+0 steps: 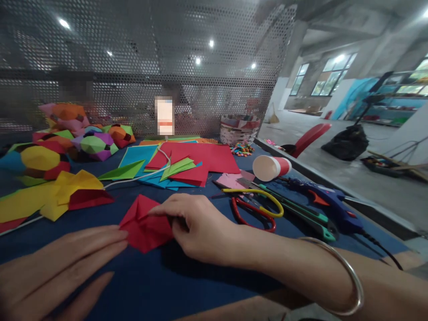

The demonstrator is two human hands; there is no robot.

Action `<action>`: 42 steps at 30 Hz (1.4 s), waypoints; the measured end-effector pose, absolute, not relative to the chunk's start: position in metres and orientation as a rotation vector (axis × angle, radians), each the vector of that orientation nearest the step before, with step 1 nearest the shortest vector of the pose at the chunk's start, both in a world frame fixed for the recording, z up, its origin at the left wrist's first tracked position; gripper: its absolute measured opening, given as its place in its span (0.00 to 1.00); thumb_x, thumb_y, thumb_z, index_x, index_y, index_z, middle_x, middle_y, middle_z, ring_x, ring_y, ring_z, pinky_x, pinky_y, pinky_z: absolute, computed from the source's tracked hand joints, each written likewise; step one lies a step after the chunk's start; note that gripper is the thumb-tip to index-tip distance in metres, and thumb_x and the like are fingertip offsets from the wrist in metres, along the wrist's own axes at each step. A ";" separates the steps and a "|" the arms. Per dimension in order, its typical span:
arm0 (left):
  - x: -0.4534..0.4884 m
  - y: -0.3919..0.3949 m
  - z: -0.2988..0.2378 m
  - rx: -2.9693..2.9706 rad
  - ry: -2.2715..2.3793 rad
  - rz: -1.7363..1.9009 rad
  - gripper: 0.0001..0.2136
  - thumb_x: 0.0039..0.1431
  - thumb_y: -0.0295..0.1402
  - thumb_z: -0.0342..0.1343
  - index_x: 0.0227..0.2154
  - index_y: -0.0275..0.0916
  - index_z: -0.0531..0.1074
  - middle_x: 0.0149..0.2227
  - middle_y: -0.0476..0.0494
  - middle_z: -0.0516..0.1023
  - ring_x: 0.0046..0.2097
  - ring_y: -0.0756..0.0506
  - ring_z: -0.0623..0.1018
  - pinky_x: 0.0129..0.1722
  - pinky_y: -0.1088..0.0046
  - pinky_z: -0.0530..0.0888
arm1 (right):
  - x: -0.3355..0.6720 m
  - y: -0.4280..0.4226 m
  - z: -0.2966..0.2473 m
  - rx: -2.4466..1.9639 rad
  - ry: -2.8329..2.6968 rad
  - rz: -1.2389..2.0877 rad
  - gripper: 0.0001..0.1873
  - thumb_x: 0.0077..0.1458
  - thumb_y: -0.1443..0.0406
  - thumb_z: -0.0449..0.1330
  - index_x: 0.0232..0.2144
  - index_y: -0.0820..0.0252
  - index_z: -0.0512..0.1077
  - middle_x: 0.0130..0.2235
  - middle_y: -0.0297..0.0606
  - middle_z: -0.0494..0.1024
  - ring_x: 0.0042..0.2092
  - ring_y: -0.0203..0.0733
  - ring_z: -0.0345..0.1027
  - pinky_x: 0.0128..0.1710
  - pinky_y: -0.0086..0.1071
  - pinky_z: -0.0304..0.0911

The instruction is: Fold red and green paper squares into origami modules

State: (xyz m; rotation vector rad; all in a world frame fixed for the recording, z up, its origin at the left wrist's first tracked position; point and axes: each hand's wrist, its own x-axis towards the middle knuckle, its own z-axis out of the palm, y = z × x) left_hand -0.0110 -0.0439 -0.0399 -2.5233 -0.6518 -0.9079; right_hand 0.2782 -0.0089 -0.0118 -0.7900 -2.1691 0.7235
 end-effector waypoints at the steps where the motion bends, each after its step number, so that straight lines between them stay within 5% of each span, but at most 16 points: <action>1: -0.010 -0.043 -0.040 -2.505 -0.653 -0.913 0.16 0.74 0.24 0.54 0.59 0.37 0.79 0.61 0.46 0.84 0.64 0.48 0.79 0.67 0.76 0.69 | 0.280 -0.009 -0.014 -0.735 -2.247 0.627 0.22 0.62 0.77 0.58 0.51 0.59 0.85 0.49 0.44 0.87 0.50 0.44 0.81 0.51 0.35 0.74; 5: -0.006 -0.042 -0.042 -2.483 -0.620 -0.904 0.15 0.79 0.29 0.49 0.55 0.40 0.80 0.56 0.48 0.87 0.56 0.51 0.84 0.58 0.78 0.76 | 0.284 -0.012 -0.012 -0.660 -2.453 0.203 0.13 0.69 0.71 0.62 0.44 0.56 0.87 0.45 0.45 0.84 0.44 0.45 0.78 0.46 0.37 0.74; 8: -0.006 -0.044 -0.043 -2.531 -0.623 -0.912 0.14 0.81 0.31 0.49 0.54 0.43 0.80 0.54 0.51 0.88 0.55 0.53 0.85 0.59 0.81 0.76 | 0.286 -0.017 -0.005 -0.619 -2.497 0.067 0.13 0.70 0.70 0.61 0.38 0.56 0.86 0.56 0.48 0.82 0.57 0.51 0.76 0.57 0.45 0.73; 19: -0.001 -0.047 -0.044 -2.614 -0.598 -1.013 0.14 0.82 0.32 0.48 0.49 0.45 0.81 0.50 0.54 0.89 0.51 0.54 0.87 0.60 0.84 0.76 | 0.291 -0.024 0.000 -0.569 -2.661 0.515 0.13 0.62 0.77 0.58 0.39 0.56 0.77 0.50 0.46 0.86 0.50 0.48 0.82 0.51 0.39 0.76; 23: -0.001 -0.047 -0.047 -2.594 -0.593 -1.035 0.15 0.82 0.33 0.47 0.48 0.46 0.81 0.49 0.55 0.89 0.50 0.55 0.87 0.59 0.85 0.75 | 0.291 -0.025 0.002 -0.555 -2.598 0.596 0.10 0.67 0.74 0.59 0.40 0.58 0.78 0.50 0.46 0.87 0.50 0.47 0.82 0.50 0.37 0.75; 27: 0.000 -0.042 -0.049 -2.610 -0.563 -1.033 0.14 0.82 0.33 0.47 0.48 0.44 0.80 0.49 0.55 0.89 0.51 0.56 0.86 0.61 0.86 0.73 | 0.287 -0.026 0.000 -0.613 -2.443 0.685 0.06 0.74 0.66 0.65 0.40 0.59 0.79 0.41 0.40 0.87 0.45 0.41 0.79 0.48 0.32 0.71; 34: 0.002 -0.044 -0.052 -2.615 -0.581 -1.031 0.14 0.82 0.32 0.47 0.49 0.45 0.80 0.48 0.57 0.89 0.51 0.56 0.86 0.64 0.86 0.69 | 0.273 -0.028 -0.009 -1.059 -2.285 0.634 0.14 0.67 0.65 0.72 0.30 0.61 0.75 0.31 0.32 0.77 0.34 0.36 0.67 0.36 0.30 0.60; 42: 0.002 -0.044 -0.054 -2.628 -0.572 -1.025 0.13 0.81 0.31 0.48 0.50 0.45 0.79 0.49 0.56 0.90 0.51 0.55 0.87 0.62 0.85 0.72 | 0.273 -0.028 -0.006 -1.119 -2.209 0.842 0.08 0.66 0.65 0.71 0.33 0.61 0.79 0.32 0.32 0.78 0.34 0.36 0.68 0.36 0.30 0.60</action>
